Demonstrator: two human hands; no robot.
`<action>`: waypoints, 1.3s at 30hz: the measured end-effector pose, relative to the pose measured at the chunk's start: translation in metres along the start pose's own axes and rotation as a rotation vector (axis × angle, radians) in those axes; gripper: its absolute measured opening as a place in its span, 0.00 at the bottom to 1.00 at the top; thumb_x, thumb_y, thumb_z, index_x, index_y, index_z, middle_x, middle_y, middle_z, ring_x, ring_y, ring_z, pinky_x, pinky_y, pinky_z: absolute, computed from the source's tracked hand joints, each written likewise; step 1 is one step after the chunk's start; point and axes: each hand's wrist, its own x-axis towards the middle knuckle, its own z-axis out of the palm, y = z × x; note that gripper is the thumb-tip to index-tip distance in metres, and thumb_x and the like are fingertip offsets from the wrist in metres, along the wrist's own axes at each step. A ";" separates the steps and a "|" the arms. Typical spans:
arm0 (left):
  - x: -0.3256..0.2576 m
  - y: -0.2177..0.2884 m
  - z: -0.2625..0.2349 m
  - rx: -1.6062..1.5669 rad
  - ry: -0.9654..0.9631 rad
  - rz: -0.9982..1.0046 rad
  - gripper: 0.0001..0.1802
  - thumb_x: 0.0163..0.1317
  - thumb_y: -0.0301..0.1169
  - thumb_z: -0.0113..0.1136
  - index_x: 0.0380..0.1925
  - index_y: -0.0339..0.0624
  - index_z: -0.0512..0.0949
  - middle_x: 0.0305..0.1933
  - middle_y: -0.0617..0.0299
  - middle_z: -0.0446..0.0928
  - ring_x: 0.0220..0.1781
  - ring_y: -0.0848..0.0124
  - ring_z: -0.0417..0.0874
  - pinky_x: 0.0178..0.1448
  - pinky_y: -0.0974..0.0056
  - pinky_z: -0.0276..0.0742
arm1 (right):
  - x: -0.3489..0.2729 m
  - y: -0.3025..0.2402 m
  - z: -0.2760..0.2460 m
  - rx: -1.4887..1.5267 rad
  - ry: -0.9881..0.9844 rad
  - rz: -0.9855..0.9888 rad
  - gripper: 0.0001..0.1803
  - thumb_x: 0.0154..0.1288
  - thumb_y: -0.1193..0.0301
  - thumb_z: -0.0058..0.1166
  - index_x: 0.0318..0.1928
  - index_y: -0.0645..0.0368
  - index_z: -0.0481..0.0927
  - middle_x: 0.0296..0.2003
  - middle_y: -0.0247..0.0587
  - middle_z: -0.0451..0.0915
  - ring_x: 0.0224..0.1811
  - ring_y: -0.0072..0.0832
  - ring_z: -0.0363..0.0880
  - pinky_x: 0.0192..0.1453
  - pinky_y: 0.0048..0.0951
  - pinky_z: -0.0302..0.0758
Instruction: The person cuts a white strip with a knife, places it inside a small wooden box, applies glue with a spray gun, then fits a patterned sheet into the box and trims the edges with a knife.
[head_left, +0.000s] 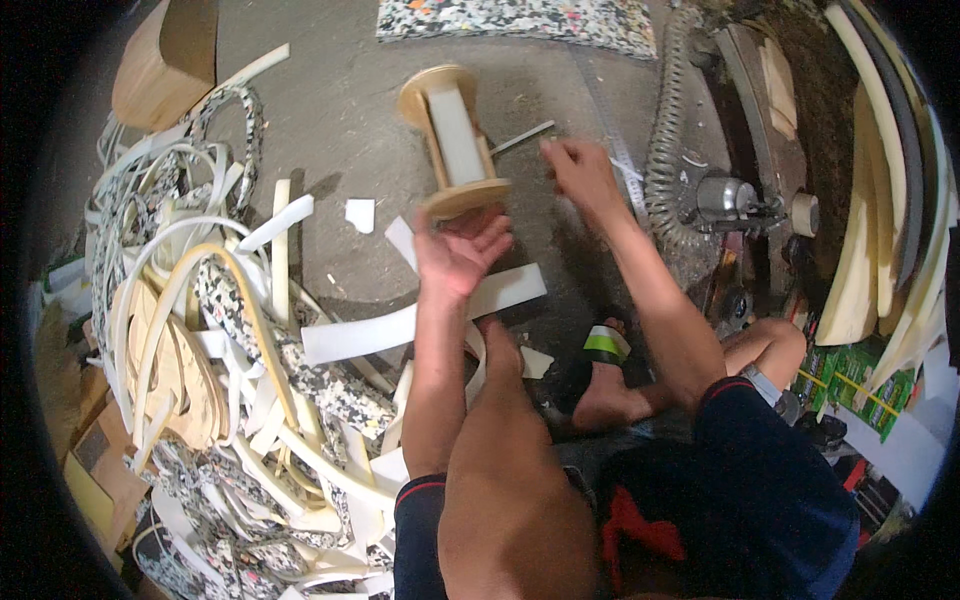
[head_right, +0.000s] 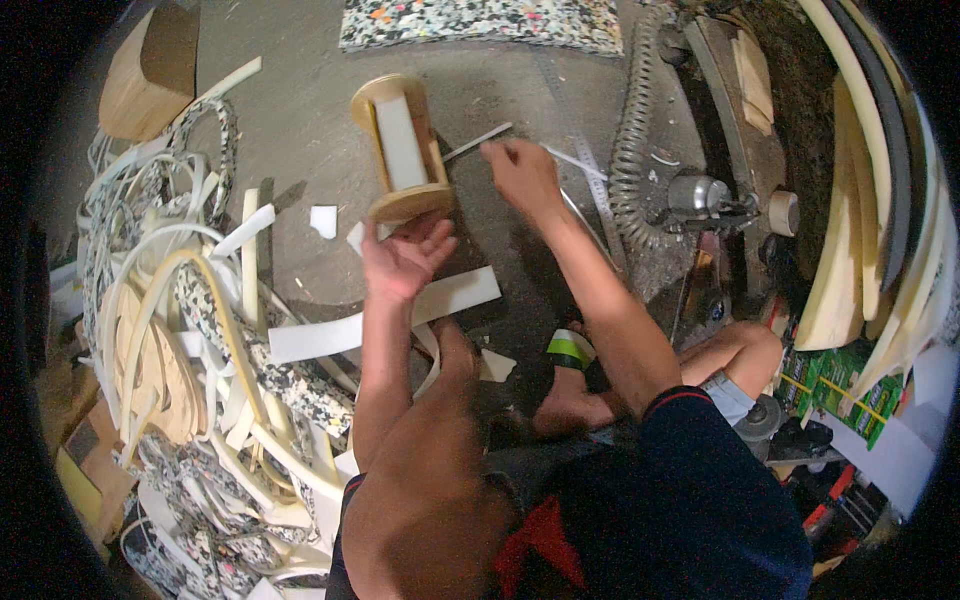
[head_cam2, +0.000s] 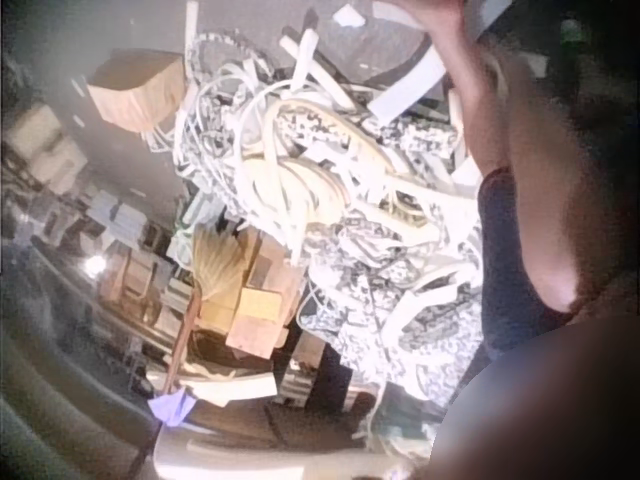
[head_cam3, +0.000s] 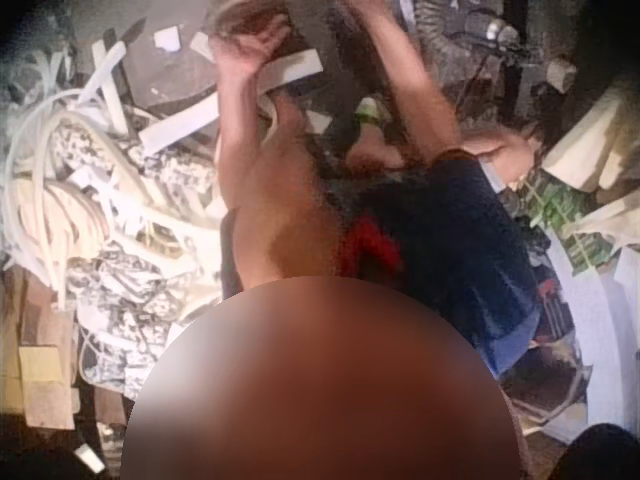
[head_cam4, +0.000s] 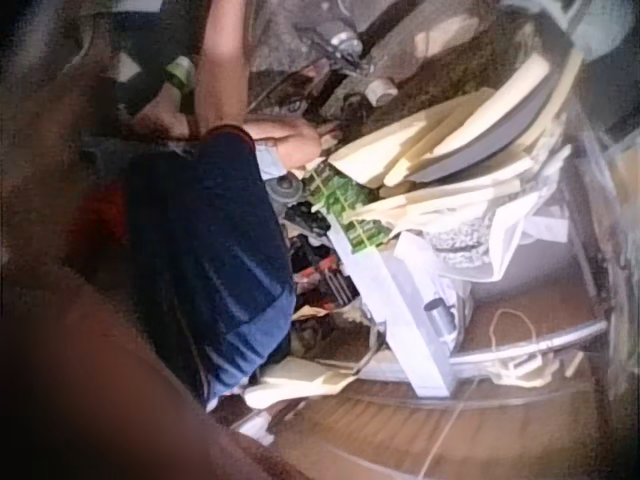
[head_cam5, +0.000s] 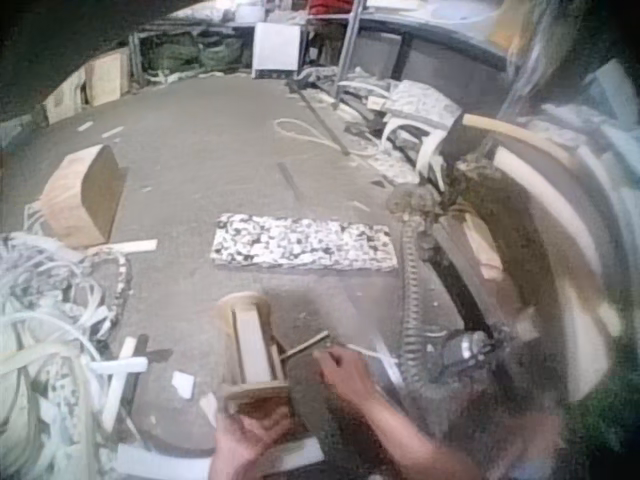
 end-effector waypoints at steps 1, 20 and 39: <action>0.001 -0.008 -0.001 0.047 -0.041 -0.038 0.49 0.73 0.69 0.30 0.72 0.33 0.59 0.66 0.39 0.70 0.66 0.40 0.73 0.71 0.35 0.63 | -0.022 0.001 -0.001 0.101 -0.102 0.079 0.25 0.73 0.53 0.56 0.31 0.65 0.82 0.22 0.39 0.78 0.24 0.26 0.76 0.29 0.32 0.71; 0.037 0.106 -0.026 0.517 0.114 0.231 0.49 0.65 0.74 0.47 0.58 0.34 0.75 0.52 0.43 0.81 0.46 0.55 0.87 0.46 0.54 0.87 | -0.039 -0.037 0.016 -0.115 -0.146 -0.060 0.21 0.68 0.59 0.56 0.32 0.68 0.86 0.25 0.53 0.84 0.29 0.42 0.86 0.33 0.40 0.80; 0.048 0.076 -0.014 0.656 0.069 0.124 0.36 0.60 0.56 0.70 0.54 0.36 0.77 0.41 0.43 0.85 0.41 0.54 0.89 0.44 0.48 0.88 | -0.062 0.078 -0.039 -0.209 -0.019 -0.345 0.17 0.72 0.70 0.54 0.58 0.63 0.80 0.49 0.56 0.84 0.52 0.52 0.83 0.57 0.42 0.78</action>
